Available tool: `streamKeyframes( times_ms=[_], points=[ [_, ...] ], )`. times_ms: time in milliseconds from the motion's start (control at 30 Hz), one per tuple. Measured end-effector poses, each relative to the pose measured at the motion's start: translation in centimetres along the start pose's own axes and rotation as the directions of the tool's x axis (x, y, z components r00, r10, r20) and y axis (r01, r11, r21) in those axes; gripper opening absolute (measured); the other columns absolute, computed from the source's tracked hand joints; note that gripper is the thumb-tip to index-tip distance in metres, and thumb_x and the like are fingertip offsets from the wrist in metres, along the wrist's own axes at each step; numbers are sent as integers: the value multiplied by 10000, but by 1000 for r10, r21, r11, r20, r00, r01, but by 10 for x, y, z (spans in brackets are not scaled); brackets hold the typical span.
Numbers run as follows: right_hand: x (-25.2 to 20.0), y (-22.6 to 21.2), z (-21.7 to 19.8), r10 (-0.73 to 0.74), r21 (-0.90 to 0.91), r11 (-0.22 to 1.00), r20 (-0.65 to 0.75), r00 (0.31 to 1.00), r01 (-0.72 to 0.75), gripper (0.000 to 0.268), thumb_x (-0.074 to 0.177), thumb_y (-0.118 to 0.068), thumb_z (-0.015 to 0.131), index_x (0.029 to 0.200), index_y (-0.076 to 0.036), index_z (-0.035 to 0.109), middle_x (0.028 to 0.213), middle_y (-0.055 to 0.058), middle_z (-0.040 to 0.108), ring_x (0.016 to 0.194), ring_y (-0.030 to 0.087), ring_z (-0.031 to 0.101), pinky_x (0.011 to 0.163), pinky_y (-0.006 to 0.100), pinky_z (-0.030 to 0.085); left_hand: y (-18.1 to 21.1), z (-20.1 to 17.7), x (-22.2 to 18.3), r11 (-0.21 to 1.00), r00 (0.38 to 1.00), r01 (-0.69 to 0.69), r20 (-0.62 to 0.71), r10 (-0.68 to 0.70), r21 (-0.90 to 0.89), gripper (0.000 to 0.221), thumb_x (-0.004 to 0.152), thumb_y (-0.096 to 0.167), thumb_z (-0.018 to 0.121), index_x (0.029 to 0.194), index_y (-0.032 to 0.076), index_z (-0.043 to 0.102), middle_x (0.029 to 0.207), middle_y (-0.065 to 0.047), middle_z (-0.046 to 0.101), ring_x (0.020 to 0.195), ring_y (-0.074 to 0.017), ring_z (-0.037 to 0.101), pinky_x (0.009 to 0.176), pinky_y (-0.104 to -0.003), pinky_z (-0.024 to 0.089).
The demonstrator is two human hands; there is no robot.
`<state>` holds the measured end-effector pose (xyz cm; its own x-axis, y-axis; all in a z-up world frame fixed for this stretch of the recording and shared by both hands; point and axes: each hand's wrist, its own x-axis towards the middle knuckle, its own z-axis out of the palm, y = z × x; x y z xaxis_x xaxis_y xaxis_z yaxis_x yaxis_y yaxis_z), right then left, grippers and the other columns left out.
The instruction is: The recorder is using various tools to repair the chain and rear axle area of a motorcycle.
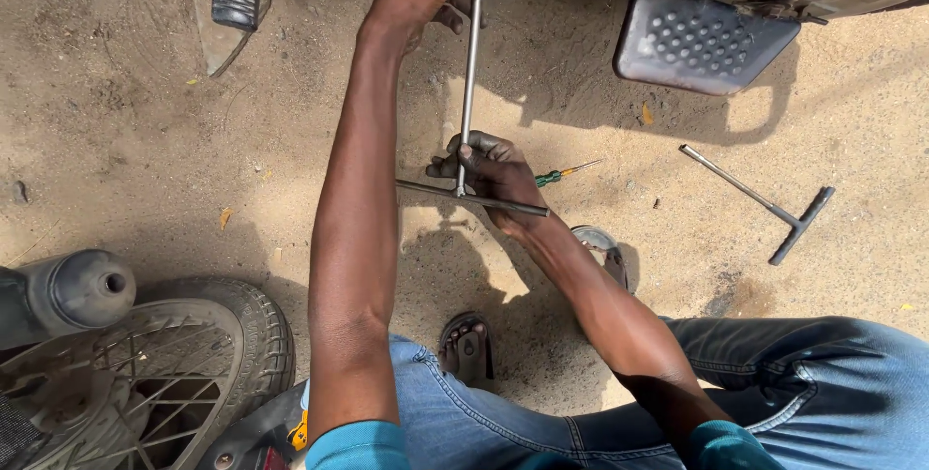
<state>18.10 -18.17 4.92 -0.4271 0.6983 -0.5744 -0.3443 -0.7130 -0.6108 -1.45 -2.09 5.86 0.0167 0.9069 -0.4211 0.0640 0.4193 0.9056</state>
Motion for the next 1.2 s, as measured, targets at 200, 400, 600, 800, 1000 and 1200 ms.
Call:
streamKeyframes(
  times_ms=[200,400,600,800,1000,1200],
  points=[
    [27,-62,6,184,-291,955,409,894,-63,211,921,-114,709,1092,10,721,1100,197,743,1033,250,763,929,378,661,-5,-2,-1,997,998,-53,-22,52,-49,1020,812,456,772,1595,175,182,1614,-274,327,1497,-422,306,1173,-692,182],
    [44,-64,20,139,-604,789,-8,990,-115,392,767,-54,830,1085,60,631,991,231,710,851,289,766,679,397,683,-6,3,8,997,998,38,-50,-41,-62,585,951,278,742,1421,9,521,1212,-289,732,986,-367,828,762,-456,662],
    [24,-61,29,-44,-551,833,13,999,44,265,831,11,752,1049,90,624,941,218,728,814,295,783,655,357,669,25,-33,-33,998,979,-51,198,41,45,302,1000,183,598,1274,55,597,864,-66,793,690,-159,809,586,-235,642],
    [16,-82,41,135,-308,945,59,989,-111,187,895,55,646,1081,80,646,991,216,728,887,323,766,771,389,694,3,-29,-45,999,970,14,242,-5,-39,331,975,197,657,1239,-2,645,805,-175,722,641,-219,700,509,-343,549],
    [21,-75,42,216,-189,959,-4,976,-212,188,899,33,654,1086,48,646,1020,131,724,868,284,766,770,371,636,-47,-15,-4,964,979,-202,13,202,173,559,889,251,918,1241,3,562,1057,-123,729,987,-227,708,886,-503,508],
    [36,-54,4,49,-275,960,-21,999,-53,158,951,64,677,1093,109,625,947,265,704,829,334,775,673,326,623,6,-15,-24,957,991,-25,132,-14,289,444,918,300,774,1173,-48,668,1054,-187,786,989,-258,782,890,-404,623]
  ],
)
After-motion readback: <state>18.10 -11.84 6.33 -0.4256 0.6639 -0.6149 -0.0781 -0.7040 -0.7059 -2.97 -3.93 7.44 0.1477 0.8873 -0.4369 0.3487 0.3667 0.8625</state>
